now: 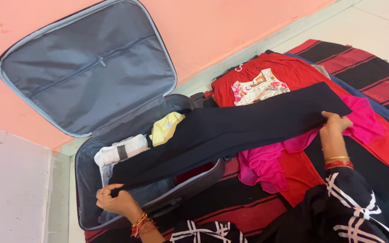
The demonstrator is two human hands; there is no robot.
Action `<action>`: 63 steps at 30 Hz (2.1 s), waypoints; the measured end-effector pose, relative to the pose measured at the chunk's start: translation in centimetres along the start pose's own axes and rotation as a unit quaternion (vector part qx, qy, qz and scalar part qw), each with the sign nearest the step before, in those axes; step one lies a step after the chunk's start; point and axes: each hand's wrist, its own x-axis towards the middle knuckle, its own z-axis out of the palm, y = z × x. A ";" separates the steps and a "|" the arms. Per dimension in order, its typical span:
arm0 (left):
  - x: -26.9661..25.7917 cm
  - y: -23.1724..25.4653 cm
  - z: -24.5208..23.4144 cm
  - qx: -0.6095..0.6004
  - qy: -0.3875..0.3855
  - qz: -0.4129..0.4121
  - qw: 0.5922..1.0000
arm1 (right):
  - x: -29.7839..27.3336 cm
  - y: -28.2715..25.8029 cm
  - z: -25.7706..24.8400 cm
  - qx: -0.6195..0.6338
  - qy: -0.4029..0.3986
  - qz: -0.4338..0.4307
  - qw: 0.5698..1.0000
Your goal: The person packs a suitcase by placing folded garments inside, including jeans, t-shirts, and dresses, organizing them alongside a pile of other colorful clothes.
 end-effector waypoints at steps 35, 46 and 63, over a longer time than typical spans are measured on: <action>0.5 -0.1 0.0 -0.002 0.006 0.034 0.999 | -18.9 1.9 4.6 -0.302 -0.759 -0.221 0.533; 0.5 0.6 -0.1 -0.033 0.001 -0.009 0.999 | -18.7 -1.3 3.7 -0.324 -0.753 -0.148 0.553; 0.6 0.3 0.0 -0.038 0.011 -0.018 0.999 | -16.1 -0.1 -1.6 -0.541 -0.362 -0.551 0.522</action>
